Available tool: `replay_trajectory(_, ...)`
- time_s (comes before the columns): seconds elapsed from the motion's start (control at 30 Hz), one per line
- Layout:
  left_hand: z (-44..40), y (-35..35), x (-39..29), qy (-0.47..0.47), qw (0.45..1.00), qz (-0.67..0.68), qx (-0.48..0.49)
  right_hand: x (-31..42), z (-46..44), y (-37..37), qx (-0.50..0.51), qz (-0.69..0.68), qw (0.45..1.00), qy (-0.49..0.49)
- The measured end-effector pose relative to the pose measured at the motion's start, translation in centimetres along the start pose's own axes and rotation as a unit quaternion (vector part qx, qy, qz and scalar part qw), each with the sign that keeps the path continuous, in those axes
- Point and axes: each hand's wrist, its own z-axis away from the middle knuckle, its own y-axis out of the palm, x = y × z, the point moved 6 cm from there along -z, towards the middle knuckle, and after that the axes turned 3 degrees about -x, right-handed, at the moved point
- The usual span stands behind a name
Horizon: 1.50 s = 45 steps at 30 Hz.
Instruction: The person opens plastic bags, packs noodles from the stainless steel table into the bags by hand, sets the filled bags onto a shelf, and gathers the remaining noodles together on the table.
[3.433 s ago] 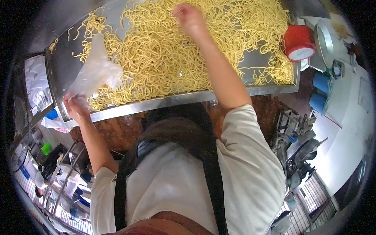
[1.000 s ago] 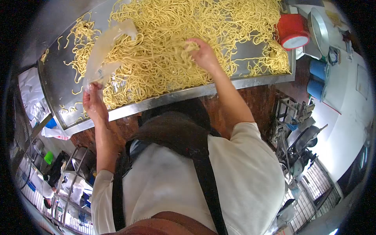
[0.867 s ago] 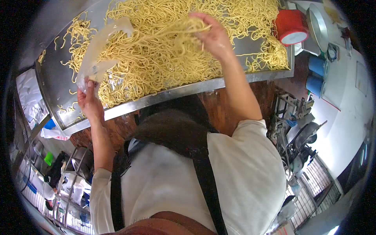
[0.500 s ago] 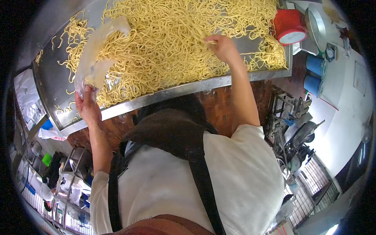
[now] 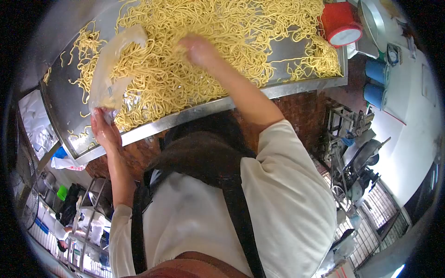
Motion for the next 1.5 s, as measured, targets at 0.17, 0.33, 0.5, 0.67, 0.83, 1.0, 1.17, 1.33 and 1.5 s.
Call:
replay_trajectory(0.17, 0.2, -0.2, 0.5, -0.003, 1.000, -0.027, -0.004, 6.0, 5.6, 3.6, 0.093, -0.020, 0.977, -0.191)
replay_trajectory(0.33, 0.5, 0.3, -0.4, 0.004, 0.999, -0.042, 0.020, 0.3, 7.5, -2.0, 0.054, -0.043, 0.997, -0.044)
replay_trajectory(0.5, 0.7, -0.1, 0.4, -0.013, 0.999, -0.043, 0.009, -4.9, 5.2, -2.5, -0.096, 0.147, 0.982, 0.074)
replay_trajectory(0.67, 1.0, 1.3, 0.0, -0.007, 0.999, -0.042, 0.024, -0.4, 5.3, 1.8, -0.006, -0.038, 0.999, 0.025)
replay_trajectory(0.83, 0.5, 0.4, 0.4, -0.011, 0.999, -0.050, 0.012, 3.5, 8.6, -0.1, 0.002, -0.099, 0.992, -0.081)
replay_trajectory(1.0, 0.4, -0.1, 0.5, -0.009, 0.999, -0.041, 0.013, -1.6, 10.9, -5.4, -0.012, -0.329, 0.914, 0.237)
replay_trajectory(1.17, -0.2, -1.4, 1.8, -0.028, 0.998, -0.060, 0.006, -5.3, 9.3, -8.7, -0.047, 0.038, 0.993, 0.098)
replay_trajectory(1.33, 0.2, -0.8, 1.3, -0.020, 0.997, -0.077, 0.005, -6.0, 1.7, -6.8, -0.102, 0.160, 0.981, 0.036)
replay_trajectory(1.5, 0.8, 0.4, -0.1, -0.006, 0.998, -0.056, 0.006, -9.1, -1.8, -2.1, -0.080, 0.214, 0.973, 0.040)
